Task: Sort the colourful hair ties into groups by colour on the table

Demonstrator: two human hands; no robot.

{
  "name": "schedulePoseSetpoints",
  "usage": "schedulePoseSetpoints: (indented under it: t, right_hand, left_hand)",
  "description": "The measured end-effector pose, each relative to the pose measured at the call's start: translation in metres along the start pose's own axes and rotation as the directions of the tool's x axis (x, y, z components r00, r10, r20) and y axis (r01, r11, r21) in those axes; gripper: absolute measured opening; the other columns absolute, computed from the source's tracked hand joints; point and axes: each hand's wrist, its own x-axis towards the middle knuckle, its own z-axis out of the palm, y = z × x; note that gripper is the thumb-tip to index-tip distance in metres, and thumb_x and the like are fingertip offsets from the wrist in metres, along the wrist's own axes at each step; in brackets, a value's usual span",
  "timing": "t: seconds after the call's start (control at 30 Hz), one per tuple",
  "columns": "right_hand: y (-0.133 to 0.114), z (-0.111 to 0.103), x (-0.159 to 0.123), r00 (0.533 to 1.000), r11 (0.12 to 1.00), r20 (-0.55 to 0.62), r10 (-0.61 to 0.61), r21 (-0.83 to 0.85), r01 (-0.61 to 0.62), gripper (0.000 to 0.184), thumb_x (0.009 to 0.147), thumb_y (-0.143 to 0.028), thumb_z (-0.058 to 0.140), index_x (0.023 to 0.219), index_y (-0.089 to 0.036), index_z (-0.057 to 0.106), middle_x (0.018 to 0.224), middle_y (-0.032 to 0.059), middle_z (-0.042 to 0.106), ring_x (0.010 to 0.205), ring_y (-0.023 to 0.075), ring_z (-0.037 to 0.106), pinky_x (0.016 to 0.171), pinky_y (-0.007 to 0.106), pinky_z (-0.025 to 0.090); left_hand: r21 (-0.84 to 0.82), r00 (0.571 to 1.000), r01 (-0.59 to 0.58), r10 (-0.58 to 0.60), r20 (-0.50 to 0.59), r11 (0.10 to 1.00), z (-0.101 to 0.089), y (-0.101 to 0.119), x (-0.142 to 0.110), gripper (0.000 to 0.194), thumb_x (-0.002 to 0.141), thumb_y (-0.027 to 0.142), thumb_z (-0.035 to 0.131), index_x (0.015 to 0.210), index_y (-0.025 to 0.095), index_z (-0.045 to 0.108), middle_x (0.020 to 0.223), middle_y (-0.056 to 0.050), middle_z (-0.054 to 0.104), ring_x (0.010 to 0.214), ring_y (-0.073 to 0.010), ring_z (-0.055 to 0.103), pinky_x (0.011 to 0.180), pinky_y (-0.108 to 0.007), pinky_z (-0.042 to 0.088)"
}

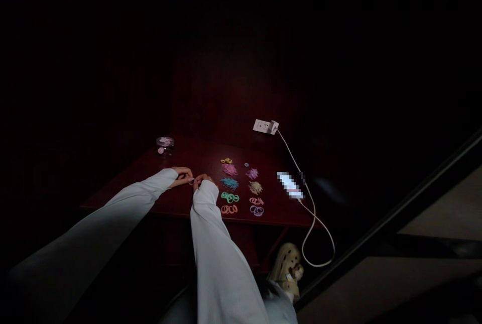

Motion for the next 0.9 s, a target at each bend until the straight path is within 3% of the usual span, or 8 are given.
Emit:
schedulePoseSetpoints:
  t: [0.17, 0.3, 0.6, 0.73, 0.9]
  right_hand:
    - [0.005, 0.001, 0.005, 1.0, 0.997, 0.002, -0.004, 0.08, 0.004, 0.015, 0.094, -0.024, 0.058, 0.098, -0.026, 0.072, 0.081, -0.005, 0.073, 0.071, 0.0134, 0.064, 0.066, 0.022, 0.044]
    - [0.009, 0.003, 0.008, 0.999, 0.991, -0.031, 0.018, 0.136, -0.013, 0.018, 0.094, -0.024, 0.055, 0.1, -0.026, 0.072, 0.079, -0.0041, 0.071, 0.069, 0.0147, 0.062, 0.064, 0.023, 0.045]
    - [0.017, 0.016, 0.018, 0.995, 0.95, -0.079, 0.068, 0.309, -0.041, 0.018, 0.091, -0.024, 0.059, 0.103, -0.022, 0.073, 0.091, 0.0006, 0.073, 0.084, 0.0162, 0.068, 0.08, 0.024, 0.053]
    - [0.018, 0.015, 0.019, 0.989, 0.962, -0.134, 0.062, 0.271, -0.024, 0.025, 0.092, -0.02, 0.058, 0.112, -0.02, 0.073, 0.106, 0.0059, 0.073, 0.099, 0.019, 0.069, 0.091, 0.027, 0.054]
    - [0.008, 0.006, 0.011, 0.98, 0.996, -0.196, -0.039, 0.077, 0.055, 0.034, 0.094, -0.019, 0.057, 0.125, -0.021, 0.069, 0.128, 0.0123, 0.065, 0.118, 0.0235, 0.063, 0.102, 0.034, 0.051]
  left_hand:
    - [0.013, 1.0, 0.008, -0.008, -0.019, 1.0, -0.004, 0.005, -0.001, 0.035, 0.095, 0.052, 0.057, 0.09, 0.022, 0.073, 0.078, 0.001, 0.068, 0.069, -0.0129, 0.05, 0.063, -0.023, 0.036]
    - [0.032, 0.999, 0.027, -0.027, -0.024, 0.999, -0.004, 0.007, -0.001, 0.036, 0.095, 0.053, 0.057, 0.091, 0.022, 0.074, 0.077, 0.002, 0.066, 0.065, -0.0121, 0.048, 0.062, -0.024, 0.035]
    - [0.044, 0.999, 0.03, -0.028, -0.041, 0.999, 0.007, -0.005, 0.012, 0.033, 0.093, 0.051, 0.056, 0.091, 0.022, 0.072, 0.077, 0.002, 0.065, 0.066, -0.0128, 0.048, 0.063, -0.025, 0.036]
    - [0.004, 0.996, 0.07, -0.069, -0.064, 0.998, 0.014, -0.009, 0.02, 0.035, 0.092, 0.053, 0.057, 0.087, 0.021, 0.07, 0.075, 0.002, 0.062, 0.062, -0.0116, 0.044, 0.061, -0.025, 0.034]
    - [-0.066, 0.986, 0.106, -0.114, -0.121, 0.992, 0.019, -0.014, 0.024, 0.038, 0.094, 0.054, 0.055, 0.087, 0.02, 0.07, 0.067, 0.003, 0.06, 0.059, -0.0118, 0.045, 0.06, -0.025, 0.034]
